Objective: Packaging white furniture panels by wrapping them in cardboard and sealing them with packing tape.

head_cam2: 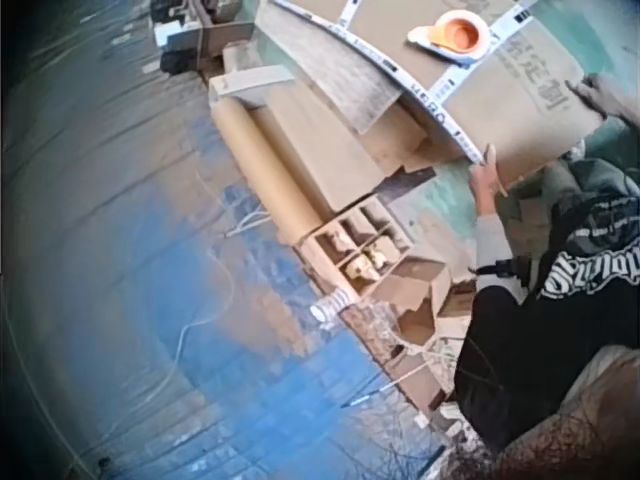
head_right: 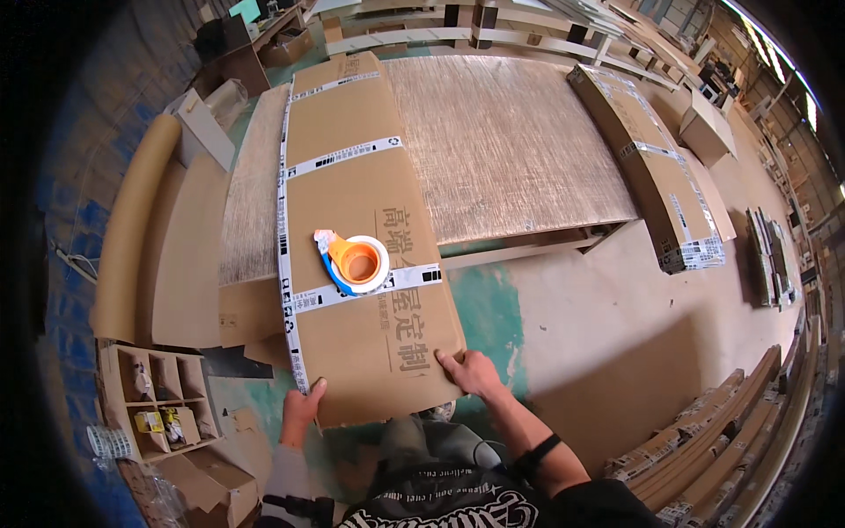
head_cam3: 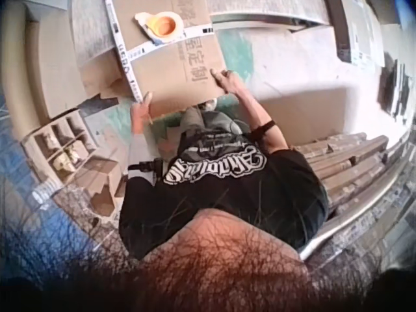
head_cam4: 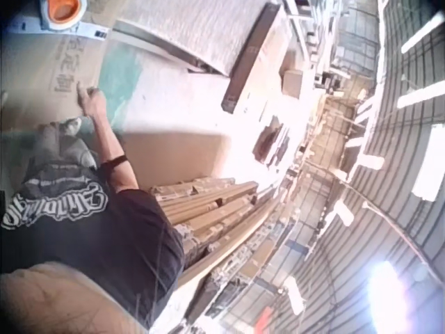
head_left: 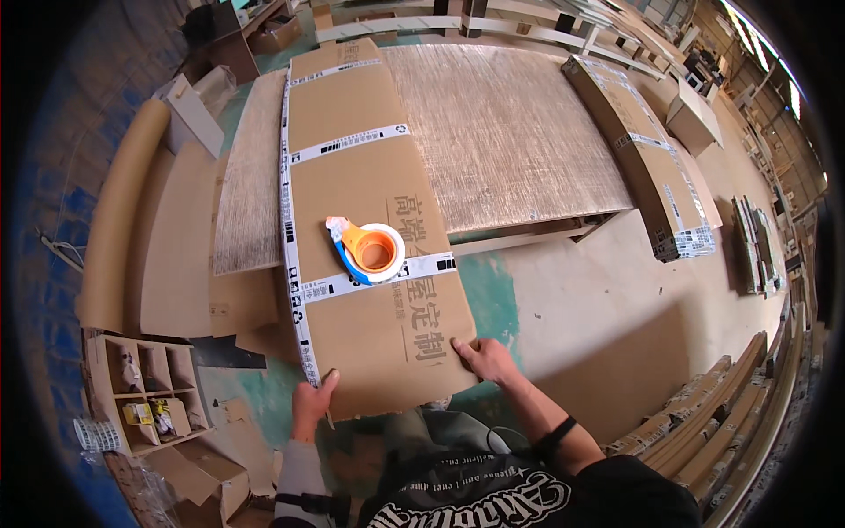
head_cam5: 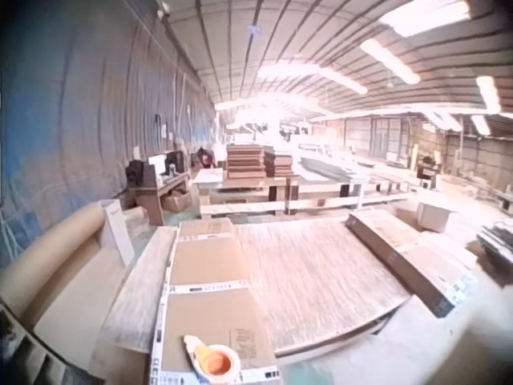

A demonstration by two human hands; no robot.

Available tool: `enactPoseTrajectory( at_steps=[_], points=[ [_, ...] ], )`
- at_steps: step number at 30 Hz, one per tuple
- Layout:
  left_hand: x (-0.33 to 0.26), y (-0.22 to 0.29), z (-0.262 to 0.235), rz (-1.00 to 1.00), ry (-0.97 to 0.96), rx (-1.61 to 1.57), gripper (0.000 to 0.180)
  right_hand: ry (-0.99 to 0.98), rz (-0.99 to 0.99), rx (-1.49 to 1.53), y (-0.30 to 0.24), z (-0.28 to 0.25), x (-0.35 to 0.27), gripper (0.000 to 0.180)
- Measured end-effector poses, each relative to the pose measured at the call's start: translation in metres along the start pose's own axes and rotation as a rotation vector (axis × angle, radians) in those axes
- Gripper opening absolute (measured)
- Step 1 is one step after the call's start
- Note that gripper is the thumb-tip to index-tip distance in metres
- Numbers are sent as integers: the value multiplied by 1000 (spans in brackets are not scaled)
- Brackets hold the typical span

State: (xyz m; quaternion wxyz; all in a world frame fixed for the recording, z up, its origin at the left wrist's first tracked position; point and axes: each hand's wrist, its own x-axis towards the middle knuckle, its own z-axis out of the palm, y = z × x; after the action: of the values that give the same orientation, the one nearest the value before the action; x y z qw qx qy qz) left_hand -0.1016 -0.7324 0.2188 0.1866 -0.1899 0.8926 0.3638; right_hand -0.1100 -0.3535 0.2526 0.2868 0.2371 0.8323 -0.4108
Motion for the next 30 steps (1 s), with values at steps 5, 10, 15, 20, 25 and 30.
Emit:
enactPoseTrajectory(
  at_steps=[5,10,15,20,25,30],
  points=[
    [1,-14,39,174,212,-524,50,23,-52,19,24,12,30,75],
    [11,-34,44,310,140,-689,55,-17,-481,318,39,22,29,62],
    [33,-59,51,57,154,-351,59,-139,-342,-11,54,16,53,69],
    [46,-97,80,24,241,-455,87,398,-359,-23,80,50,50,104],
    [60,-87,75,373,273,-476,88,160,-373,249,85,47,73,98],
    [80,-112,70,494,259,-142,67,104,-589,456,84,46,95,62]
  ],
)
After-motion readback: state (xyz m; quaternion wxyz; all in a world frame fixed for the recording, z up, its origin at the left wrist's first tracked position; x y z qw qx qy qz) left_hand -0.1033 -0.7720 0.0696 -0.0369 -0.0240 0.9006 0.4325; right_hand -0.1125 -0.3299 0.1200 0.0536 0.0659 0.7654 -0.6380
